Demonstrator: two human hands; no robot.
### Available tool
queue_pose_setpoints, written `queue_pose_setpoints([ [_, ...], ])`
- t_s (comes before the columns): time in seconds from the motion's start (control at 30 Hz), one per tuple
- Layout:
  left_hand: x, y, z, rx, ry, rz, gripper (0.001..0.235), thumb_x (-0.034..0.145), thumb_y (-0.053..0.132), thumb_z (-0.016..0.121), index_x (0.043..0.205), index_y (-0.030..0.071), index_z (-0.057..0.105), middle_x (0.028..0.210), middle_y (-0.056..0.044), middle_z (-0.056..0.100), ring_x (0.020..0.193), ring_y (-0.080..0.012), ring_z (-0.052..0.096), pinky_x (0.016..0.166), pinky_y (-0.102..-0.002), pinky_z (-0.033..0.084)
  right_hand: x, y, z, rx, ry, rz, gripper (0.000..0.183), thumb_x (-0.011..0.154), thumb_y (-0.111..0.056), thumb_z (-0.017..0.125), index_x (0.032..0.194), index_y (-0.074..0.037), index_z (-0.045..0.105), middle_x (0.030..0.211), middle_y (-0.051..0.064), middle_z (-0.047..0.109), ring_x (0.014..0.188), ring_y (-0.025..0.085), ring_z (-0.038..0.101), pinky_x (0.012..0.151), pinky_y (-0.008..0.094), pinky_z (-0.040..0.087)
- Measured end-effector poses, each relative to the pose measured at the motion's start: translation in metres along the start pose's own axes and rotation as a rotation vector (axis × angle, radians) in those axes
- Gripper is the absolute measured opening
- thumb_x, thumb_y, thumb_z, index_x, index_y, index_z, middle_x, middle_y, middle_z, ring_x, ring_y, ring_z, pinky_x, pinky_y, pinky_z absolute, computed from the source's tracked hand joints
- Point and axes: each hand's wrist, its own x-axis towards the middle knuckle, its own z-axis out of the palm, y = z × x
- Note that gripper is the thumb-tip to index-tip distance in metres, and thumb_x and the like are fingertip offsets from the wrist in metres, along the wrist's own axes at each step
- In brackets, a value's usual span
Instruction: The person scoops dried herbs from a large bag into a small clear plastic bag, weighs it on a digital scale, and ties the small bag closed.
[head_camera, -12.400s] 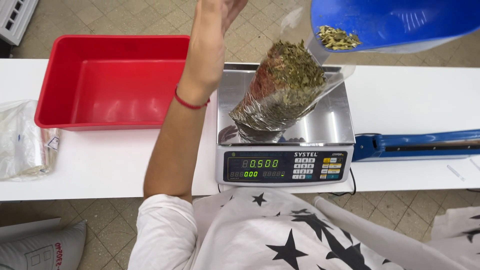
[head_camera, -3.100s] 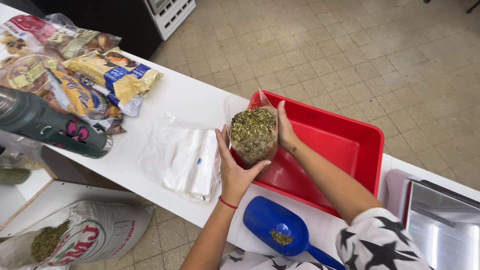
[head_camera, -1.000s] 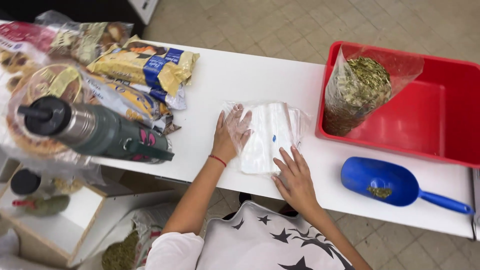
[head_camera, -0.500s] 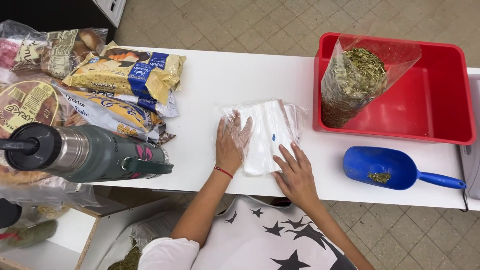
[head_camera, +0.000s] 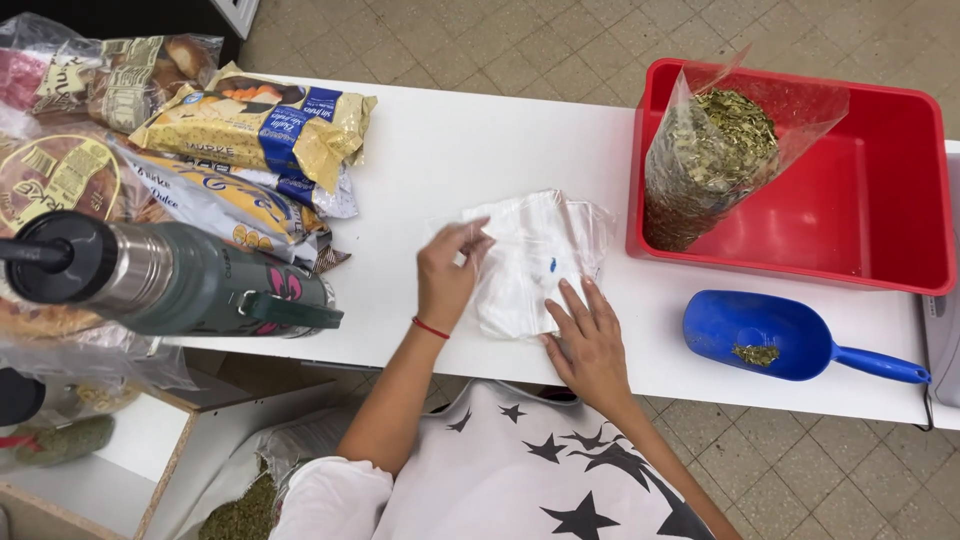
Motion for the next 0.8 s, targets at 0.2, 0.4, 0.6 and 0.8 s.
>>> queue_pose_setpoints([
  [0.2,0.031,0.064,-0.043,0.046,0.042,0.046,0.029,0.083,-0.002,0.075,0.11,0.01,0.073,0.085,-0.004,0.07,0.074,-0.0161,0.07,0.065,-0.025,0.057,-0.002,0.001,-0.004,0.009,0.0,-0.001,0.042,0.093,-0.034,0.057,0.133,-0.019,0.055,0.151,0.007,0.042,0.145,0.035,0.028,0.113,0.049,0.031],
  [0.4,0.018,0.043,-0.059,-0.014,-0.286,-0.558,0.079,0.077,0.007,0.078,0.147,0.01,0.041,0.144,-0.021,0.047,0.127,-0.0453,0.048,0.095,-0.037,0.054,-0.004,0.0,-0.006,0.034,-0.011,-0.003,0.042,0.094,-0.032,0.058,0.133,-0.017,0.055,0.151,0.009,0.042,0.145,0.037,0.027,0.113,0.05,0.03],
  [0.6,0.002,0.04,-0.065,-0.163,-0.096,-0.403,0.064,0.086,-0.002,0.07,0.144,0.004,0.044,0.089,-0.015,0.071,0.078,-0.0174,0.068,0.075,-0.029,0.056,-0.006,0.0,-0.003,-0.03,0.015,-0.026,0.043,0.094,-0.034,0.057,0.134,-0.018,0.054,0.151,0.007,0.042,0.145,0.035,0.027,0.113,0.048,0.03],
  [0.8,0.035,0.094,-0.06,-0.02,0.067,0.127,0.034,0.089,0.0,0.072,0.12,0.013,0.069,0.084,-0.006,0.073,0.07,-0.0133,0.067,0.067,-0.025,0.055,-0.008,-0.001,-0.002,-0.024,0.032,-0.001,0.045,0.095,-0.036,0.057,0.135,-0.017,0.055,0.152,0.009,0.042,0.144,0.036,0.03,0.111,0.048,0.034],
])
